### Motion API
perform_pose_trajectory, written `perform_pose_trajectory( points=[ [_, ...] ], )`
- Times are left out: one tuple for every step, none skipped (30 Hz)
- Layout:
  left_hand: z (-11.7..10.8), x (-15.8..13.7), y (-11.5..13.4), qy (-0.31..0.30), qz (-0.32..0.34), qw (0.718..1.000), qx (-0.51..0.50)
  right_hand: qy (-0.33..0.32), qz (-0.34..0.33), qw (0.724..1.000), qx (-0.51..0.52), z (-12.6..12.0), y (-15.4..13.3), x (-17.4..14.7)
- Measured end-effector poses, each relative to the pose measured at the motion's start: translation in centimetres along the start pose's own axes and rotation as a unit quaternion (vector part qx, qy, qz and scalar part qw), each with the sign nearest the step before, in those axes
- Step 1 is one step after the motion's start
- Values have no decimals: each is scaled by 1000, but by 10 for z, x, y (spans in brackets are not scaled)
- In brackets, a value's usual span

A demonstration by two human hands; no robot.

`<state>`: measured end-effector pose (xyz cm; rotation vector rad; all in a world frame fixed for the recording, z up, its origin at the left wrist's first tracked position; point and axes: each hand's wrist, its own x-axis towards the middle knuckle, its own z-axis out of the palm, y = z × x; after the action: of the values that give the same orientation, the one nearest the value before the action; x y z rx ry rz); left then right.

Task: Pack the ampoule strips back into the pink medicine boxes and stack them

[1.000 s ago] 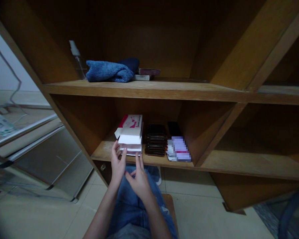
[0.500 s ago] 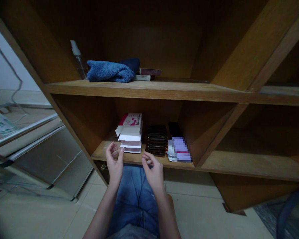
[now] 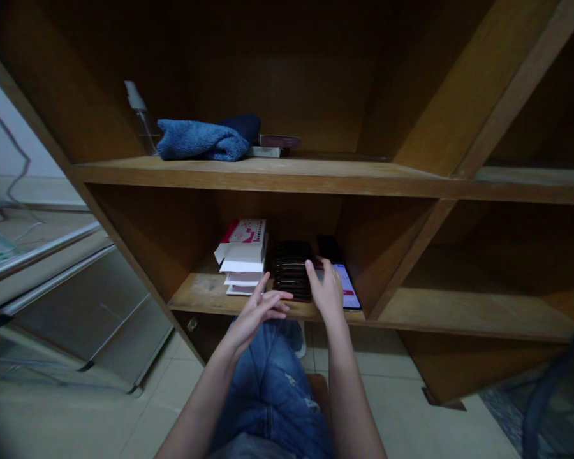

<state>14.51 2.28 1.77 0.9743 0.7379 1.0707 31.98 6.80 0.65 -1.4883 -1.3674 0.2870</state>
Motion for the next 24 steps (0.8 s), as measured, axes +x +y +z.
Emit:
perform_pose_trajectory(
  points=[
    [2,3,-1,10,-7,1000,-14,-9,2,1000,-3,1,0,2],
    [3,6,-1,12,-14,999,-26,-14,5,1000,-3,2,1,4],
    [4,9,-2,8,-19,999,-36,-16,7,1000,-1,3,1,5],
    [4,11,-2,3,-21,999,-43,-14,7,1000,1,3,1,6],
    [4,12,-3,-1,-21,999,-49,-11,5,1000,5,4,0,6],
    [4,13,-3,-4,-18,998,-52,-7,3,1000,8,4,0,6],
    [4,14,-4,-5,-13,998,-55,-3,0,1000,12,5,0,6],
    [3,14,-4,-6,-10,998,-57,2,0,1000,16,6,-1,6],
    [3,14,-5,-7,-7,998,-59,7,2,1000,20,7,-1,6],
    [3,13,-5,-9,-5,998,-62,13,7,1000,26,8,-1,5],
    [3,13,-6,-10,-3,998,-64,17,13,999,32,9,0,5],
    [3,14,-6,-11,-1,998,-65,18,20,999,39,10,1,6],
    [3,14,-6,-13,1,998,-66,16,27,998,48,10,2,6],
    [3,14,-5,-14,3,998,-68,12,35,998,59,11,3,7],
    [4,15,-5,-17,6,997,-69,8,43,996,72,11,4,7],
    [4,15,-4,-20,9,997,-71,3,52,995,87,12,5,8],
    [5,16,-4,-24,11,997,-72,2,61,993,103,12,6,9],
    [6,16,-3,-26,13,997,-74,2,70,990,122,12,6,9],
    [7,16,-3,-27,14,997,-74,4,77,986,145,12,5,10],
    [8,17,-2,-26,14,997,-75,6,84,982,169,12,4,10],
    [9,17,-2,-23,13,997,-76,9,91,976,195,12,3,9],
    [10,18,-2,-18,12,997,-77,13,97,970,221,12,2,9],
    [12,19,-2,-13,10,997,-79,18,103,964,245,12,0,9],
    [13,19,-2,-8,8,997,-81,24,111,957,267,13,-1,8]
  ],
)
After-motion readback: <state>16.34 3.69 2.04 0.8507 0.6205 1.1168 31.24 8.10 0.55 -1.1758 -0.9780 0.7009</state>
